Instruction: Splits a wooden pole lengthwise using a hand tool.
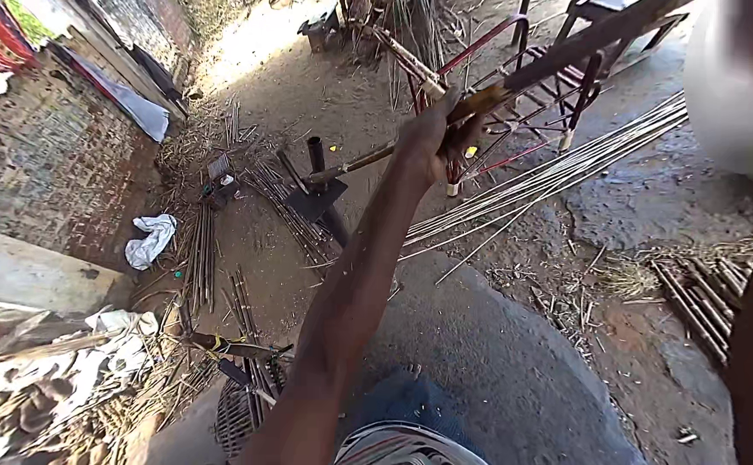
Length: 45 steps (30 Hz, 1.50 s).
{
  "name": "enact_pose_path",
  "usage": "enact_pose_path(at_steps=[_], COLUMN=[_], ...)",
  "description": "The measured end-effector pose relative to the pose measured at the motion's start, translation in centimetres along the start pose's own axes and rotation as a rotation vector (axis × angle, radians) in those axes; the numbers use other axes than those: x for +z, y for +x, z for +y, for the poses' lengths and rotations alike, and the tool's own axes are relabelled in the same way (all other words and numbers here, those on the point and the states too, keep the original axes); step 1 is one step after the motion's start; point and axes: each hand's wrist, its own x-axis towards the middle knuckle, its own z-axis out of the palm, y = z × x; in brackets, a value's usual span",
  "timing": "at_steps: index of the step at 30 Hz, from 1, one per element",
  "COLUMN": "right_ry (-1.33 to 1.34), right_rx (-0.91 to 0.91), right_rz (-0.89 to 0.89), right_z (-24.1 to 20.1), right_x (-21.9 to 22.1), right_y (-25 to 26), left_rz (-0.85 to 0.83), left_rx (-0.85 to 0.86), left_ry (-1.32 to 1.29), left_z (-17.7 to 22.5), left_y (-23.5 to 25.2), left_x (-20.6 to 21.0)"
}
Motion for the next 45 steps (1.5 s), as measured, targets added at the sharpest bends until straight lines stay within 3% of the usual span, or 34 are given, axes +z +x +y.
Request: enact_pose_path(at_steps=[2, 4, 7, 10, 16, 21, 37, 42, 45], right_ry=[-0.140, -0.311, -0.328, -0.385, -0.387, -0.376, -0.308, -0.283, -0.264], right_rx=[-0.055, -0.214, -0.263, -0.301, -0.304, -0.306, -0.263, -0.182, -0.167], right_rz=[0.102, 0.160, 0.097, 0.081, -0.013, 0.104, -0.003, 0.001, -0.058], right_z=[-5.8, -10.5, -10.4, -8.5, -7.3, -7.5, -6.6, -6.1, -7.5], right_x=[5.5, 12.0, 17.5, 20.1, 21.0, 20.4, 19.5, 20.0, 18.3], right_y=[-5.0, -16.0, -28.9, -33.1, -32.8, -33.7, -30.5, -28.3, -25.1], left_rz=[-0.070, -0.139, -0.031, -0.004, -0.047, -0.096, -0.087, -0.114, -0.147], left_rx=[0.039, 0.051, 0.020, 0.005, 0.063, 0.021, -0.034, -0.075, -0.097], left_ry=[-0.006, 0.024, 0.044, 0.004, -0.006, -0.078, -0.058, 0.004, 0.048], left_z=[0.5, -0.3, -3.0, -4.4, -5.6, -5.4, -4.5, -4.2, -3.5], left_y=[-2.8, -6.9, -11.4, -12.9, -14.9, -14.4, -12.3, -12.5, -12.1], left_x=[-1.9, -6.4, -13.2, -17.7, -16.1, -16.4, -16.0, -14.8, -12.4])
